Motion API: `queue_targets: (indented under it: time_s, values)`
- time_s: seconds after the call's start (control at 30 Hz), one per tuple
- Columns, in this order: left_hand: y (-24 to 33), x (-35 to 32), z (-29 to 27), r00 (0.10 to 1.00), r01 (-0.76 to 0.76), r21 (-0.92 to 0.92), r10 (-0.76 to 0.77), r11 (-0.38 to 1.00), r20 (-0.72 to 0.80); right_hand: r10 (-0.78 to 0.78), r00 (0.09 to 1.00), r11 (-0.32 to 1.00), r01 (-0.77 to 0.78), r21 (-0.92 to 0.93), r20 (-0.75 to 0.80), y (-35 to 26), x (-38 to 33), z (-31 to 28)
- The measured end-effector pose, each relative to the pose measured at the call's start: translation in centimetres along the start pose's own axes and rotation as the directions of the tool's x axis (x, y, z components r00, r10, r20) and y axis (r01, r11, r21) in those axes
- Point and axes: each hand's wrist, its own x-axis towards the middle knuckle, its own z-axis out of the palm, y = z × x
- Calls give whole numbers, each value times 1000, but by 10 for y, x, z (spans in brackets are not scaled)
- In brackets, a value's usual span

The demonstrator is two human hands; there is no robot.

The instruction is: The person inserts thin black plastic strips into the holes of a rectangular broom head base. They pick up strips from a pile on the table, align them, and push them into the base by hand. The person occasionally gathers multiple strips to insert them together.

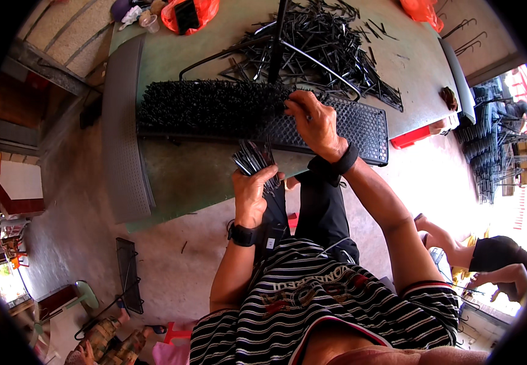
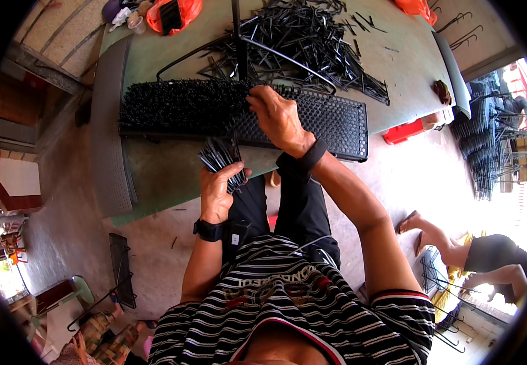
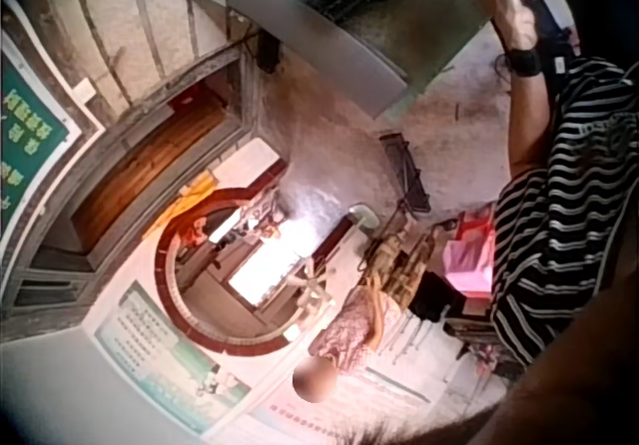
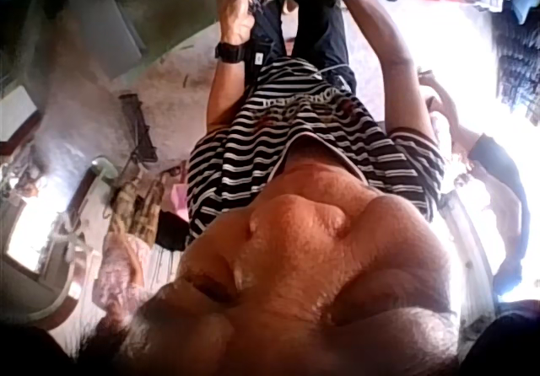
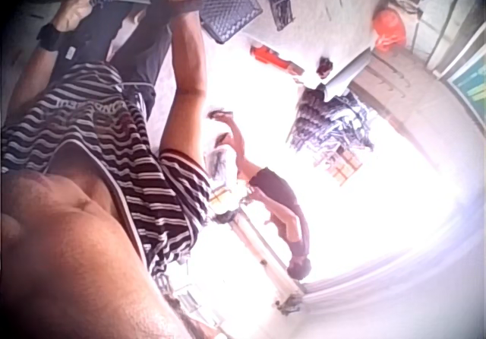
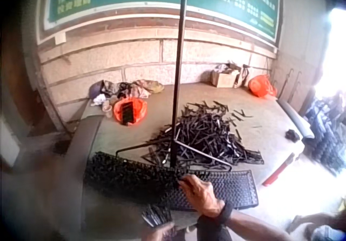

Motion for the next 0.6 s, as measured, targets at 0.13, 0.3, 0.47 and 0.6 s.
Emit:
queue_targets:
  time_s: [0.13,0.3,0.47,0.6]
  values:
    - [0,2,-3,1000,-13,-12,13,1000,6,36,999,999,-35,27,-27,-2,1,2]
    - [2,1,-1,1000,1,-29,-1,1000,0,66,998,997,-66,28,-14,-1,2,2]
    - [2,-1,0,1000,-7,-34,8,999,6,36,999,999,-36,32,-11,-2,6,3]
    - [0,0,-3,1000,-12,-30,12,999,10,-5,1000,1000,5,-15,26,5,1,6]
